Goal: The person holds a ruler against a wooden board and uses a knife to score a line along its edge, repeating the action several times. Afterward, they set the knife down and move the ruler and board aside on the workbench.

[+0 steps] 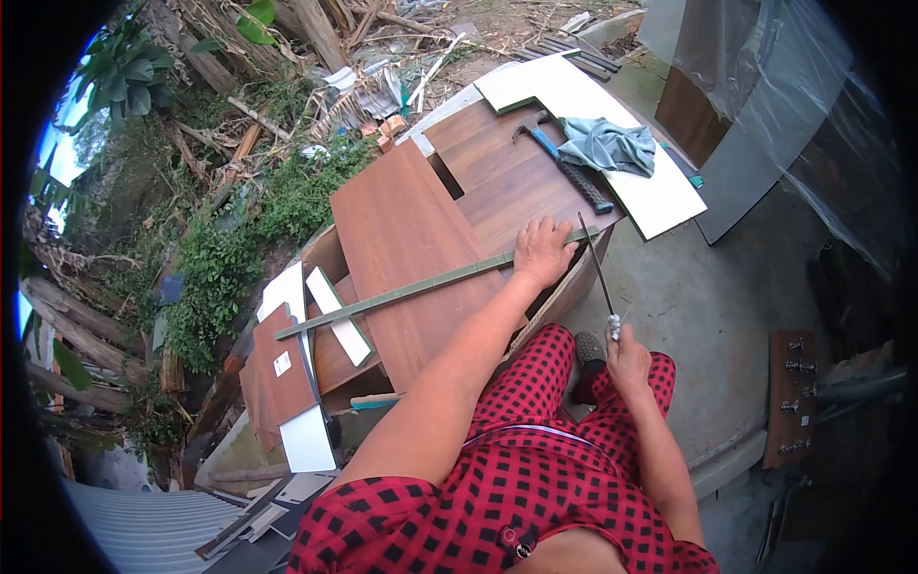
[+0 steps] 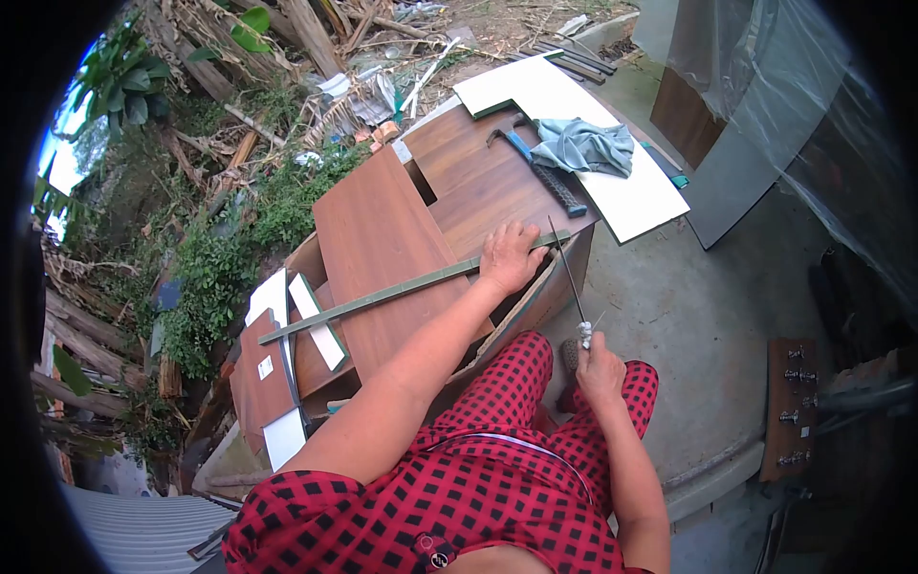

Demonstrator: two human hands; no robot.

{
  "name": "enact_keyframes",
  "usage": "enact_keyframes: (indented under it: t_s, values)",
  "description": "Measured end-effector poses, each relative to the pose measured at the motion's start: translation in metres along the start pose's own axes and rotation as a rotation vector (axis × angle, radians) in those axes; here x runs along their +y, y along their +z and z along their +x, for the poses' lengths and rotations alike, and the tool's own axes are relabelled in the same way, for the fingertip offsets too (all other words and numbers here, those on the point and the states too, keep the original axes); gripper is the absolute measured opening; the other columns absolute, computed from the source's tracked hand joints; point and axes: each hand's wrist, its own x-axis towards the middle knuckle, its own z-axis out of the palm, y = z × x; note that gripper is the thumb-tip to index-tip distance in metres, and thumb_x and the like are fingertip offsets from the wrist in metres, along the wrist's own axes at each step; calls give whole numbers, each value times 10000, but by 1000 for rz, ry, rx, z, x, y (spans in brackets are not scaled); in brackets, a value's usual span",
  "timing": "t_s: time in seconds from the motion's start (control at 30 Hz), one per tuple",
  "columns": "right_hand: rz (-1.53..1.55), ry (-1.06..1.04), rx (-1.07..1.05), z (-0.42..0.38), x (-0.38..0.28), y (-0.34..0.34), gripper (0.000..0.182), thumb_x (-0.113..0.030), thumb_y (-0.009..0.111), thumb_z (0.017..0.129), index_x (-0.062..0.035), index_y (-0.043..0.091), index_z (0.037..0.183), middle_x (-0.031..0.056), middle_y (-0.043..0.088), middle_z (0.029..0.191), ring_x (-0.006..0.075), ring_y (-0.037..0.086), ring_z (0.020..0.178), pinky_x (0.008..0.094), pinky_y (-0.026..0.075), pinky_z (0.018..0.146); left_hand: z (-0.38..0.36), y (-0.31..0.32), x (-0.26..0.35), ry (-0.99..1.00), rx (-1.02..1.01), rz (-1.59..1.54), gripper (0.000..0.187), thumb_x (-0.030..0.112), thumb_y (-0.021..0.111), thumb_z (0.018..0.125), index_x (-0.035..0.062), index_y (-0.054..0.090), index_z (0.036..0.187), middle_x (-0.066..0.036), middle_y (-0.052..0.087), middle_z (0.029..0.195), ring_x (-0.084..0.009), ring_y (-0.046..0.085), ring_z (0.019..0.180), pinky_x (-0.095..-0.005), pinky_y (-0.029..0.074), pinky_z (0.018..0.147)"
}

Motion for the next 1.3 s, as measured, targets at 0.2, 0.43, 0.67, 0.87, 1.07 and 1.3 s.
enact_keyframes:
  t_s: [0.2,0.43,0.67,0.87,1.07,1.3]
  values:
    - [-41,-67,52,79,-45,-2,242,-280,509,881,-50,439,912,237,605,705,442,591,705,544,438,637,0,-2,2,6,-18,14,269,303,642,766,145,531,954,-88,509,954,-294,499,958,-437,402,796]
    - [-23,-65,65,57,-29,6,239,-277,515,876,-53,438,914,229,598,677,437,592,682,543,438,622,0,0,-2,-8,-35,25,273,313,634,772,142,530,958,-90,508,961,-296,496,968,-438,400,805]
    - [9,-36,5,-4,3,1,234,-268,513,877,-51,427,894,232,594,666,446,586,660,549,431,608,2,-1,0,9,-20,13,273,313,636,771,140,530,954,-92,505,956,-298,495,969,-440,399,805]
    - [-22,-72,34,80,-45,-3,227,-263,504,873,-47,441,903,240,610,722,439,597,712,547,441,645,1,-2,0,17,-38,13,263,308,631,776,139,531,951,-96,505,957,-303,495,965,-439,400,807]
    - [-23,-94,87,78,-41,2,225,-264,508,873,-51,445,906,237,607,709,433,599,713,541,444,648,0,0,-1,18,-19,6,268,315,635,773,134,529,940,-97,507,951,-302,497,960,-444,403,800]
    - [20,-13,1,-8,0,1,229,-259,524,871,-56,421,895,232,588,659,447,581,659,550,432,596,0,-1,-1,21,-19,-11,269,315,644,764,142,536,939,-92,508,941,-299,500,957,-443,404,795]
